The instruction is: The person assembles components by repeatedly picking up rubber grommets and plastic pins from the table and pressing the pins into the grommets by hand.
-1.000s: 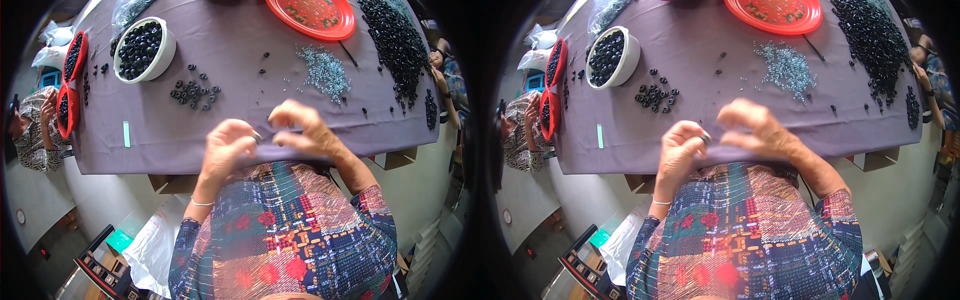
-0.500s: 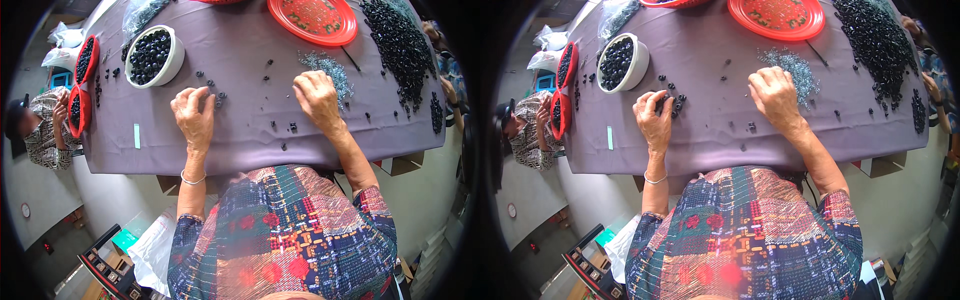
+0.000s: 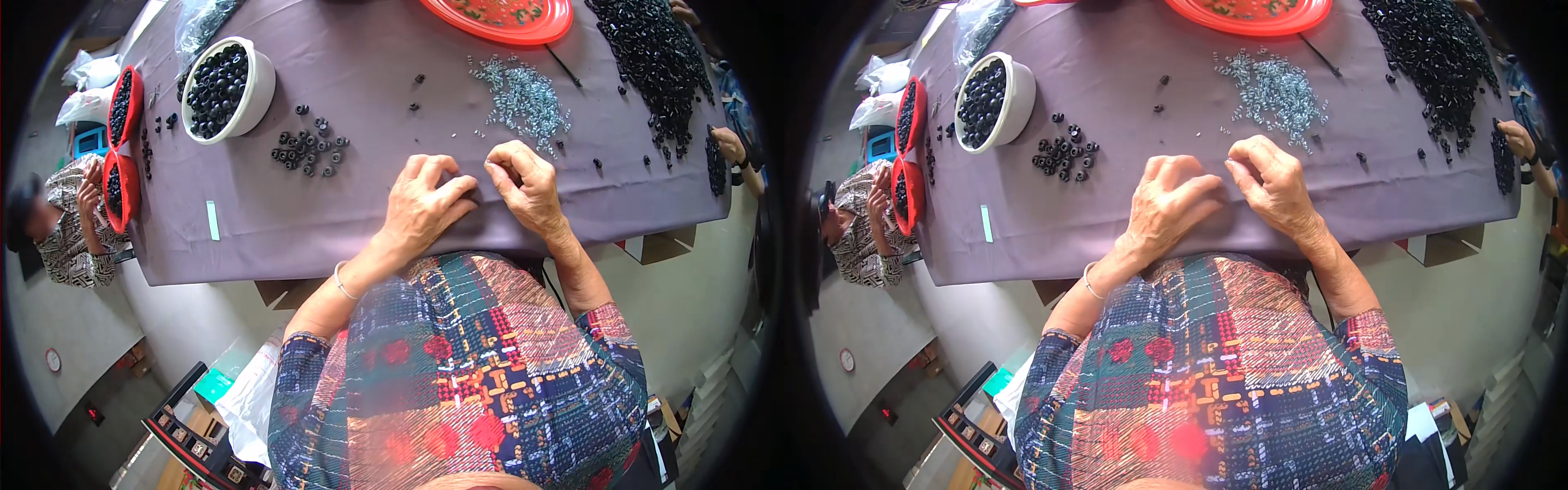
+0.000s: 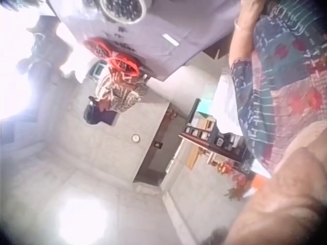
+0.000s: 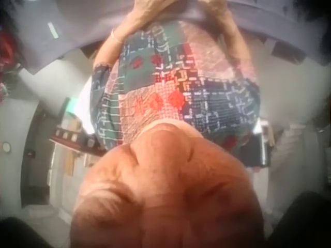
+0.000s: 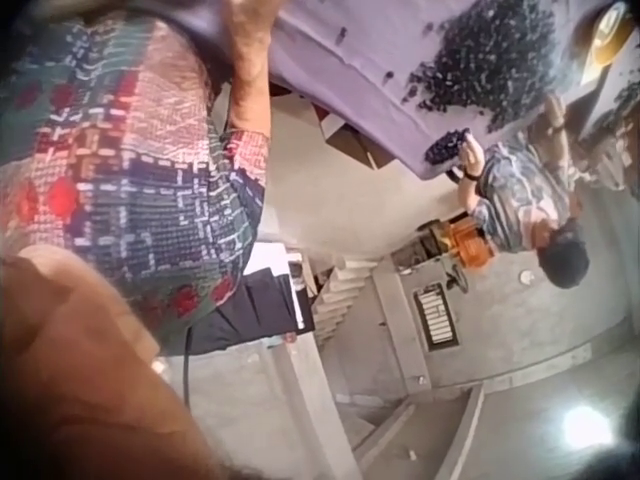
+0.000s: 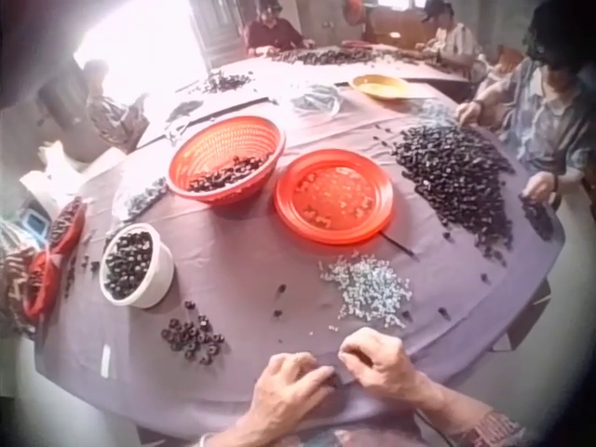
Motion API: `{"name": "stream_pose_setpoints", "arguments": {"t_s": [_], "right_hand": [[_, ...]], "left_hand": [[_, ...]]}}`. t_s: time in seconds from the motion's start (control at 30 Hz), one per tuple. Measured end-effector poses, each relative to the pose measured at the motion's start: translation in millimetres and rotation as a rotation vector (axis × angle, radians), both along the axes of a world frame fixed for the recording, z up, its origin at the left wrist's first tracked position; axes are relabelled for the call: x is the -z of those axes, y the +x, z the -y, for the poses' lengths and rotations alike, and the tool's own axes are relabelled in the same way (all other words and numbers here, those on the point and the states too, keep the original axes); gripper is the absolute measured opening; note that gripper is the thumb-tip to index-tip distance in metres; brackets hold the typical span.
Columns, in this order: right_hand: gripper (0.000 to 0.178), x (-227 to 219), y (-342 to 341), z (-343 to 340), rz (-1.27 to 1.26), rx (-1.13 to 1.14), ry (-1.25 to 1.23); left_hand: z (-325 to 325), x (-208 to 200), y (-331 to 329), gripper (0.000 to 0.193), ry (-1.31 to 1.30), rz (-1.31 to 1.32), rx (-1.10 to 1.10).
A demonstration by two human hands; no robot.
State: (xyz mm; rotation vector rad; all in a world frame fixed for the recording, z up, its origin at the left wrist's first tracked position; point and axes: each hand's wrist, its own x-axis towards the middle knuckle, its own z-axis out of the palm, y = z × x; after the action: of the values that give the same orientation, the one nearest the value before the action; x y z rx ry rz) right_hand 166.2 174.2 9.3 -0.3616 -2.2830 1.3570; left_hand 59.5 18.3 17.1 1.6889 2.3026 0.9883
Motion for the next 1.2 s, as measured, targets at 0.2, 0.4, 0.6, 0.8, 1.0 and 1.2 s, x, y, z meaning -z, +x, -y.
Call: {"name": "stream_pose_setpoints", "arguments": {"t_s": [0.2, 0.4, 0.6, 0.8, 1.0, 1.2], "right_hand": [[0.011, 8, -1, 0, -0.038, 0.028, -0.005], [0.015, 15, -3, 1, -0.129, 0.017, 0.094], [0.017, 16, -3, 2, -0.154, 0.011, 0.121], [0.017, 17, -1, 0, -0.145, 0.002, 0.113], [0.017, 13, -5, 1, -0.177, -0.006, 0.163], [0.016, 6, -4, 5, -0.127, -0.019, 0.126]], "left_hand": [[0, 6, -14, 0.016, 0.058, 0.019, -0.074], [19, -6, -30, 0.023, 0.084, 0.104, -0.258], [31, -9, 6, 0.021, -0.014, 0.138, 0.050], [31, -4, 13, 0.013, -0.098, 0.151, 0.118], [21, -7, -21, 0.016, 0.106, 0.110, -0.166], [21, -3, -30, 0.020, 0.101, 0.183, -0.267]]}}
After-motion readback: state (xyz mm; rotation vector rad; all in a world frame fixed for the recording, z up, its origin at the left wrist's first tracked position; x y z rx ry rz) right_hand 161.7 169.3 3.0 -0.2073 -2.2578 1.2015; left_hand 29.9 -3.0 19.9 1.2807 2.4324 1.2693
